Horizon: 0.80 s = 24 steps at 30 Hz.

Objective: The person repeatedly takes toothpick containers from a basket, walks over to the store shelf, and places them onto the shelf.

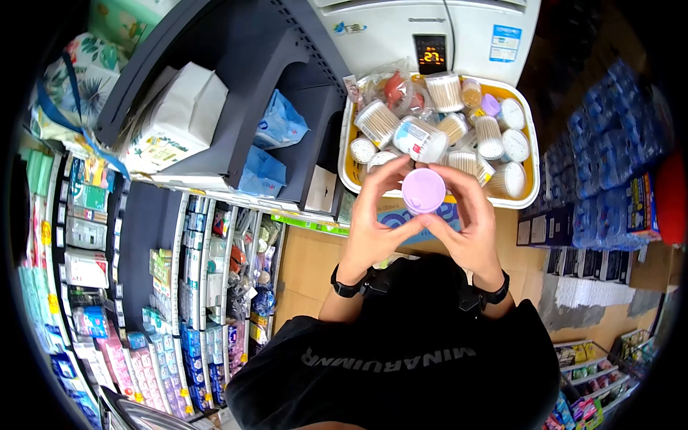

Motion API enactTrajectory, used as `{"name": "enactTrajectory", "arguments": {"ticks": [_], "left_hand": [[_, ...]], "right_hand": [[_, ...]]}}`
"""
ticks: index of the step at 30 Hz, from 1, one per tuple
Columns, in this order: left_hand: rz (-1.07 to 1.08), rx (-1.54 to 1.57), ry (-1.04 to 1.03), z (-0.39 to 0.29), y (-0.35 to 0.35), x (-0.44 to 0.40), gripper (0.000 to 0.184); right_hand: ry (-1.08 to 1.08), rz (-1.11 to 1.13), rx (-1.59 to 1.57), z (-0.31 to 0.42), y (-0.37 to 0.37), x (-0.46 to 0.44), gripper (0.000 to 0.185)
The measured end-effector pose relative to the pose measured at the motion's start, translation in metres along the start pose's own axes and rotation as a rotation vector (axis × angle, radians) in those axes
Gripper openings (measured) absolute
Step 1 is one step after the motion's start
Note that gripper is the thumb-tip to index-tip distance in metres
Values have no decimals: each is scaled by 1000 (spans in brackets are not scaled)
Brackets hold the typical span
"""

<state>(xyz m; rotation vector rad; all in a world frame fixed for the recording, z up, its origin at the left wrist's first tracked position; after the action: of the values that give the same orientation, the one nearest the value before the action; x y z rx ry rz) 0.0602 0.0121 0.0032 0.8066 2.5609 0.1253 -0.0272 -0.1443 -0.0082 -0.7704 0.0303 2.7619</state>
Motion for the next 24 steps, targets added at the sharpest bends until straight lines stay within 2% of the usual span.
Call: {"name": "enactTrajectory", "arguments": {"ticks": [4, 7, 14, 24], "left_hand": [[-43, 37, -13, -5, 15, 12, 78], [-70, 33, -58, -6, 32, 26, 60], [-191, -56, -66, -18, 77, 55, 58], [-421, -164, 5, -45, 152, 129, 53]], "right_hand": [[16, 44, -80, 1, -12, 0, 65], [-7, 79, -115, 4, -24, -4, 65], [-16, 250, -200, 0, -65, -15, 65], [-5, 508, -284, 0, -165, -27, 62]]}}
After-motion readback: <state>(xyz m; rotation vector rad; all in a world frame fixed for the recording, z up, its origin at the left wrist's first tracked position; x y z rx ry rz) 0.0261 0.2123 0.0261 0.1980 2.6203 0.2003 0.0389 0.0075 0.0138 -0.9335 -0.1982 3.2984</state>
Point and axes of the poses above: each hand's wrist, its own x-axis away from the middle knuckle, its own y-axis out of the back of the hand, z = x × y, the point moved 1 cm from there along -x, towards the middle knuckle, and after that the axes turned 5 degrees about y, right-handed, at the moved point
